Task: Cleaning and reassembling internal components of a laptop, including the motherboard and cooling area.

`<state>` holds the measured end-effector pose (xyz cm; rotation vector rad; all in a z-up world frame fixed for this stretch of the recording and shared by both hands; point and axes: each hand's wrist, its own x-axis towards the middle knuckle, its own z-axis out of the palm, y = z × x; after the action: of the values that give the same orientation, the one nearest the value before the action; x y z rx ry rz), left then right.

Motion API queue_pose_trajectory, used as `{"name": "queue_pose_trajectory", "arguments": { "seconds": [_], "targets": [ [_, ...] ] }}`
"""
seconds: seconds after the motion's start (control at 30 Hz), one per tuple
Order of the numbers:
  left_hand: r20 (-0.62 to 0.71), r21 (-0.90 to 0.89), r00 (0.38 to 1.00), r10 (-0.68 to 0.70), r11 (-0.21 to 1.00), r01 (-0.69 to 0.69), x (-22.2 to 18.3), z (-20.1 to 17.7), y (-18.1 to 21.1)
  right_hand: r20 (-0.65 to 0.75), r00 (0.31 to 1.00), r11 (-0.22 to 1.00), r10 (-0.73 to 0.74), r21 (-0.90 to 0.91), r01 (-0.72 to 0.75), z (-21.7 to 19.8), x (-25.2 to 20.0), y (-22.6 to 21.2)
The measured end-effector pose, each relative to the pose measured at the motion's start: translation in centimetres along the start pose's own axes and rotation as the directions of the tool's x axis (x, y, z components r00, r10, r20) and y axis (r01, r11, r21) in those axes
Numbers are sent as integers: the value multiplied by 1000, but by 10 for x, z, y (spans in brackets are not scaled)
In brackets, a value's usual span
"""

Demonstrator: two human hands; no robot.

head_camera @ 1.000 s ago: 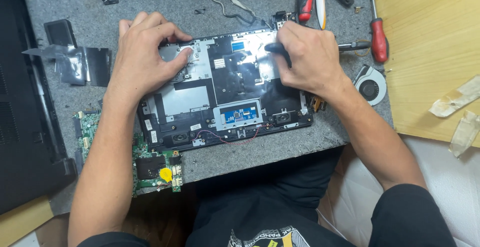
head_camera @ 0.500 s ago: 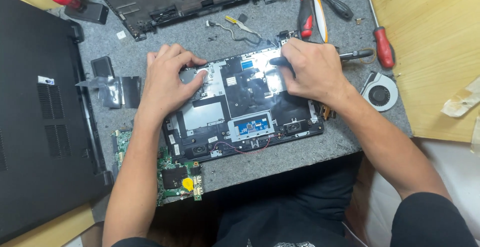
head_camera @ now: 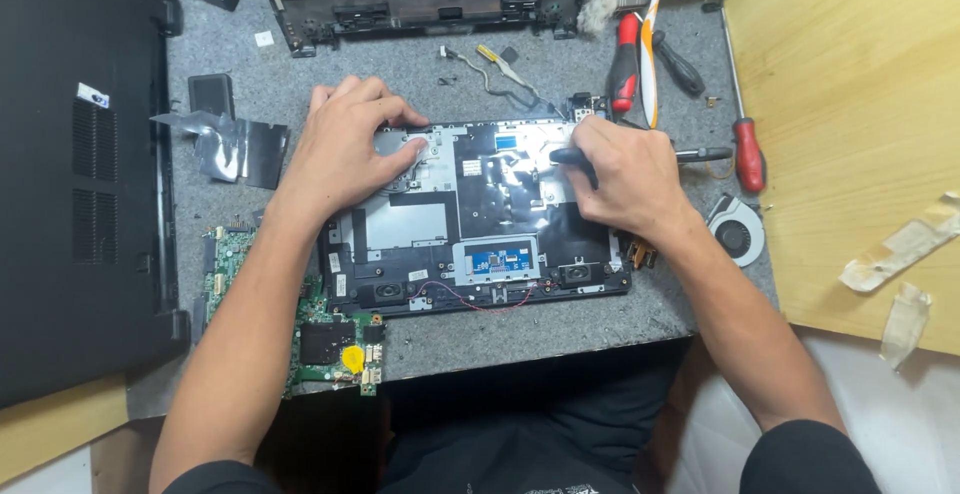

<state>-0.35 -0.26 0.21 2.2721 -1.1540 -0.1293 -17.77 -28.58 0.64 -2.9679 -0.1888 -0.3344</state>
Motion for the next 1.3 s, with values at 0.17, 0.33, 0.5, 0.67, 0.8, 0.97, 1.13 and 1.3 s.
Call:
{"name": "queue_pose_trajectory", "arguments": {
  "seconds": [0.17,0.33,0.5,0.67,0.8,0.97,1.13,1.3],
  "targets": [
    [11,22,1000,3,1000,-4,-1,0,0,-55,998,999,20,-29,-22,12,-3,10],
    [20,11,1000,-15,1000,15,2,-2,2,-32,999,1000,-8,-12,8,6,-3,6],
    [27,-10,1000,-15,1000,16,2,0,-1,-80,996,999,26,-34,-29,12,-2,11],
    [8,-17,1000,-5,1000,5,-1,1,-3,-56,998,999,3,-50,-5,11,-6,8],
    [17,-10,1000,-14,1000,15,3,-3,1,-71,997,998,36,-56,-40,12,-1,13],
    [29,4,998,-49,999,49,0,-3,7,40,999,999,-25,34,24,22,-12,22],
    [66,25,995,-69,997,68,6,-6,8,47,998,994,-46,102,41,12,-6,21],
    [97,60,989,-107,993,102,5,-5,6,5,999,993,-37,109,36,5,-4,20]
  ]
}}
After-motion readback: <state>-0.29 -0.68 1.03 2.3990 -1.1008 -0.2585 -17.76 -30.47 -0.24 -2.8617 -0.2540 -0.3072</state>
